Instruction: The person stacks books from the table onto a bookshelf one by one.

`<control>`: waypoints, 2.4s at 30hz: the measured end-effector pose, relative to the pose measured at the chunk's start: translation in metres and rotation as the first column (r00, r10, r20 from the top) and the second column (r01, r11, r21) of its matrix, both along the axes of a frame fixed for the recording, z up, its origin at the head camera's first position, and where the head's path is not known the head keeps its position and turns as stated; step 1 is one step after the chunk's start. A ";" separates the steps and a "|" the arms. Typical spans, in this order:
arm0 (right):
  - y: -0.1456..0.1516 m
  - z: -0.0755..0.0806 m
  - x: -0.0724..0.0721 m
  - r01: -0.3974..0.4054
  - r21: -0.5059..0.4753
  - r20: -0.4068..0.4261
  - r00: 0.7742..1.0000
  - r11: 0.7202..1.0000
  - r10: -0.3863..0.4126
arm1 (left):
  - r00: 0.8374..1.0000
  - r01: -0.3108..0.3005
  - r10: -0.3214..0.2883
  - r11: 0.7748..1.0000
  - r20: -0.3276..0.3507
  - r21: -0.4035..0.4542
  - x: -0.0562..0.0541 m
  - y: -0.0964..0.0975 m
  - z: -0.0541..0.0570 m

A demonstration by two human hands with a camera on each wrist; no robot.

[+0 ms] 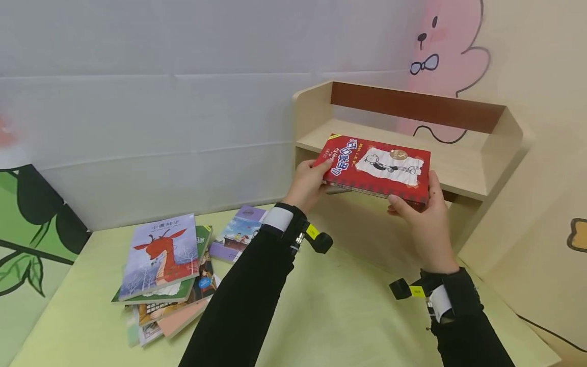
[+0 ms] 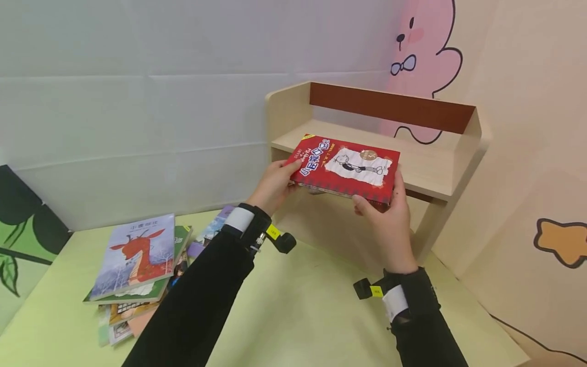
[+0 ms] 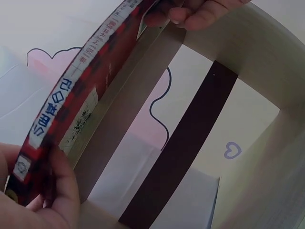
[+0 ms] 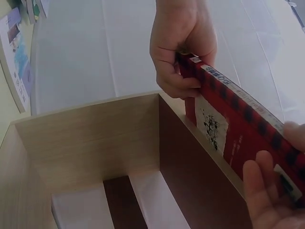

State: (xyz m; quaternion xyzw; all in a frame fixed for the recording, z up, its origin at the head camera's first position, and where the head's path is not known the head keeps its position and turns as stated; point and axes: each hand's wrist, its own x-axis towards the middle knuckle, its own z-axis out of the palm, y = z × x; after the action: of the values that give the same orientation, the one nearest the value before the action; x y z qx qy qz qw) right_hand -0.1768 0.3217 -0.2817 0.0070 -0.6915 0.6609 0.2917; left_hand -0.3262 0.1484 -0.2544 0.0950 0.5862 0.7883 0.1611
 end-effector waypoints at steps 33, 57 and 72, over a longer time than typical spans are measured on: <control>0.013 0.019 -0.027 0.243 0.076 0.123 0.960 0.967 -0.251 | 0.887 -0.297 0.133 0.898 -0.443 -0.324 0.009 0.033 0.006; 0.008 0.015 -0.041 0.366 0.229 0.140 0.905 0.902 -0.402 | 0.845 -0.453 0.199 0.761 -0.497 -0.465 0.005 0.031 0.004; 0.002 0.007 -0.051 0.321 0.137 0.093 0.938 0.937 -0.335 | 0.903 -0.287 0.065 0.828 -0.425 -0.482 -0.001 0.017 -0.005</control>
State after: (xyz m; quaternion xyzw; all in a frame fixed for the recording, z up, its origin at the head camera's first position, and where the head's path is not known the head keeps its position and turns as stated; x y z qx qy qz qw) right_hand -0.2278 0.3238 -0.2750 -0.1292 -0.7368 0.5596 0.3568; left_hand -0.3275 0.1659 -0.2597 0.1459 0.8081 0.5706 -0.0138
